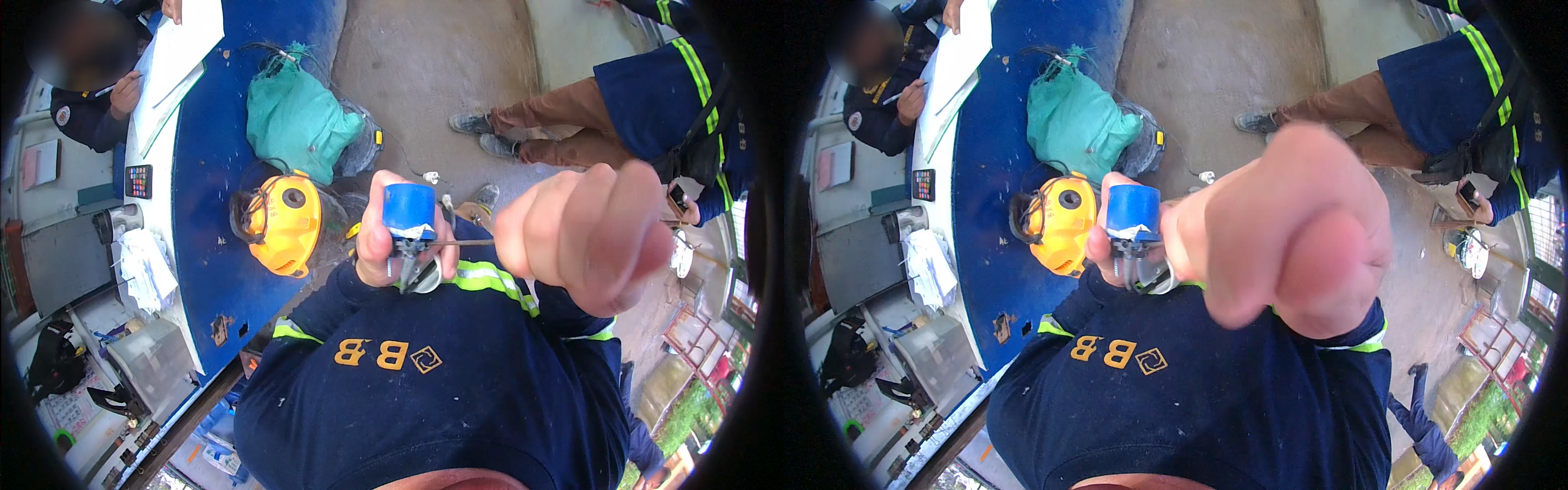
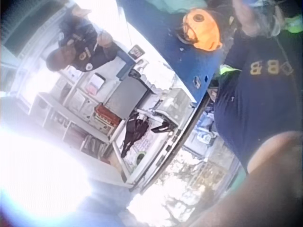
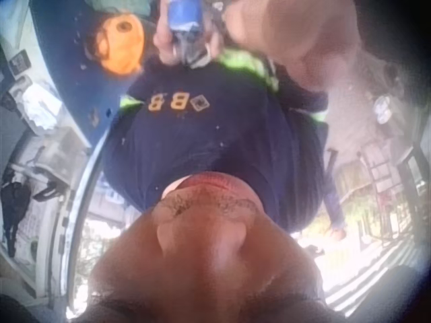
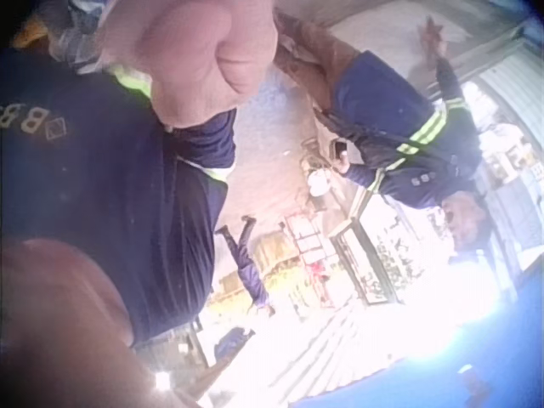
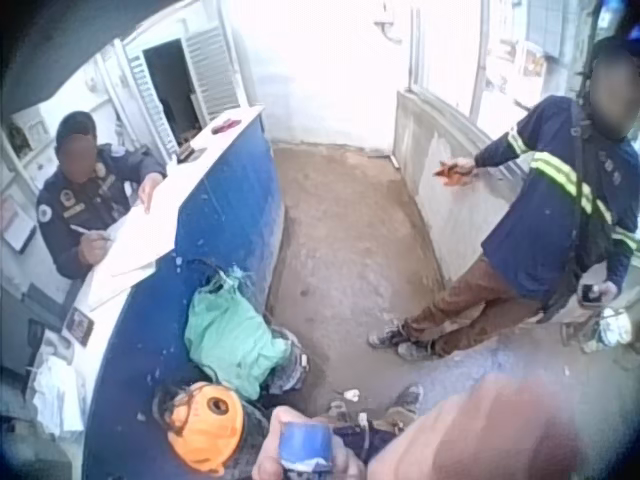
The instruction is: The person uses a yellow screwdriver to tighten screws inside a blue electrical connector, then attaches a white cylindrical component and secures it. The person then places the connector into a green mesh bag containing cables and other items.
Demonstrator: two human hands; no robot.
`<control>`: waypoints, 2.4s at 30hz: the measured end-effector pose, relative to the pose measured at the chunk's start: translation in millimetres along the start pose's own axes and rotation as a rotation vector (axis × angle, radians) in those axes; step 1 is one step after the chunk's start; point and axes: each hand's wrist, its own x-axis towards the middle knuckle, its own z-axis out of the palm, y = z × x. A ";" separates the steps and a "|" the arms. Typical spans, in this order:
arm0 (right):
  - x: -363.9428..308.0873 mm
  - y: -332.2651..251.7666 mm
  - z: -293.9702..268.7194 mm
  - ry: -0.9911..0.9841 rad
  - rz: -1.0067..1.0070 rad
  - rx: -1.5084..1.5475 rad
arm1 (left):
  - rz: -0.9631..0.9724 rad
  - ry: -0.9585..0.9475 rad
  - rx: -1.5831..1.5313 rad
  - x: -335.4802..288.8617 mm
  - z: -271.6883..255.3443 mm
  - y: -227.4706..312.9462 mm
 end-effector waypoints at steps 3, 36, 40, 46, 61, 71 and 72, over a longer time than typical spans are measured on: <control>9.2 5.1 26.4 0.682 0.032 -0.262 | 0.101 0.041 0.130 -3.2 -3.2 -7.3; -13.7 23.0 -24.2 0.575 -0.021 -0.212 | 0.071 0.163 0.419 2.5 -16.2 -3.2; -12.7 22.9 -22.9 0.570 -0.034 -0.264 | 0.102 0.210 0.363 2.8 -15.2 -4.5; -12.4 19.4 -27.9 0.582 0.009 -0.418 | 0.094 0.212 0.423 0.2 -16.8 -3.5; -16.1 18.8 -37.0 0.523 0.034 -0.419 | 0.148 0.243 0.391 3.0 -16.3 -5.0; -46.6 41.6 -0.2 0.147 0.546 -1.187 | 0.224 0.384 0.690 7.6 -18.3 -5.4; -56.1 54.4 0.5 0.107 0.532 -1.193 | 0.205 0.398 0.659 7.9 -18.8 -7.3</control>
